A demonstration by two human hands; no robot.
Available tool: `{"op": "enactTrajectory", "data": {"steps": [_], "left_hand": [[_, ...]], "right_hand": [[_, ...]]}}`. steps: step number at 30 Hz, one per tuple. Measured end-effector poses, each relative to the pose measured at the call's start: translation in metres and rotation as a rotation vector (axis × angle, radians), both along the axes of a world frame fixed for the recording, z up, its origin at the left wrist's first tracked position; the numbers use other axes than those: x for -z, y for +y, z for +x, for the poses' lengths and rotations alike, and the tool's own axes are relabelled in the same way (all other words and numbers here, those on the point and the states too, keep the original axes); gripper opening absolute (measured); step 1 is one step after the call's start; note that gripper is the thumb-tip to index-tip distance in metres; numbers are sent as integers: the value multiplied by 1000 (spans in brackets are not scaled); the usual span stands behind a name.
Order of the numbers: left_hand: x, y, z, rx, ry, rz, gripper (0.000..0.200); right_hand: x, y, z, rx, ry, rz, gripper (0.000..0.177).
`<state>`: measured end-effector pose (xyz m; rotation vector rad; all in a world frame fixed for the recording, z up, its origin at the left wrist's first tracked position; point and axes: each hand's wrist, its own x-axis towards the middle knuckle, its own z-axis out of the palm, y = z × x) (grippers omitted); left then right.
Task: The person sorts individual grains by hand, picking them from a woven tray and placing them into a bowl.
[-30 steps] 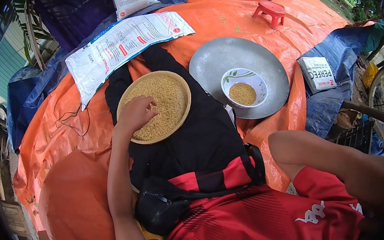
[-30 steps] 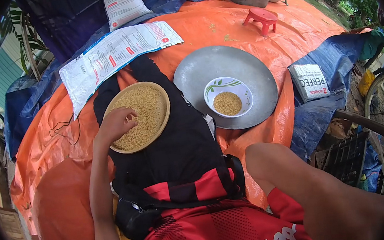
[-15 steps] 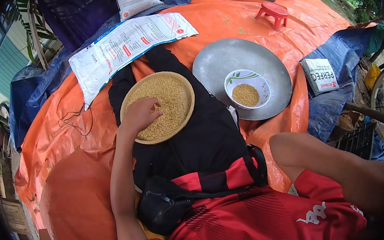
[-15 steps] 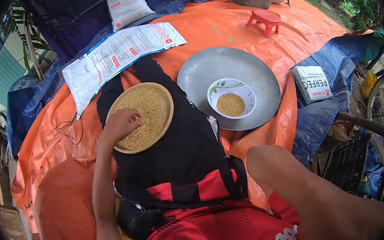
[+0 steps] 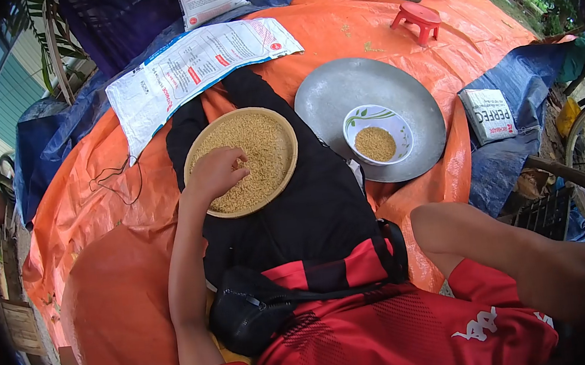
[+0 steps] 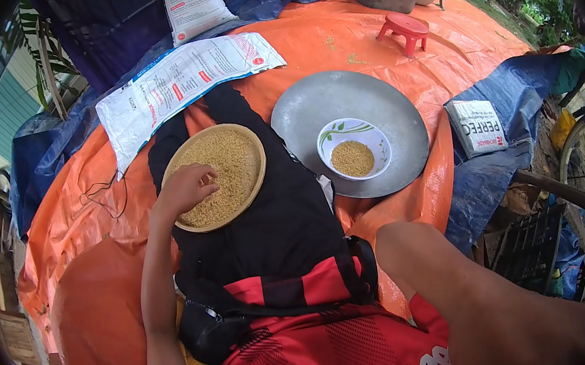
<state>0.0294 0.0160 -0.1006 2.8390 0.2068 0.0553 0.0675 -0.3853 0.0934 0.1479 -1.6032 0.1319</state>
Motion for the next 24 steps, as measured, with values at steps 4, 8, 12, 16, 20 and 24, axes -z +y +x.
{"op": "enactTrajectory", "data": {"steps": [4, 8, 12, 16, 20, 24], "left_hand": [[2, 1, 1, 21, -9, -3, 27], [3, 0, 1, 17, -4, -13, 26], [3, -1, 0, -6, 14, -12, 24], [2, -1, 0, -12, 25, -26, 24], [2, 0, 0, 4, 20, -24, 24], [5, 1, 1, 4, 12, -14, 24]], "right_hand": [[2, -11, -4, -11, -29, -39, 29], [-3, 4, 10, -60, -117, 4, 29], [-1, -2, 5, -69, -102, -22, 29], [-1, -7, 3, -68, -85, -43, 28], [-1, -11, -2, -60, -63, -62, 28], [-3, -9, 5, -84, -117, -61, 28]]}}
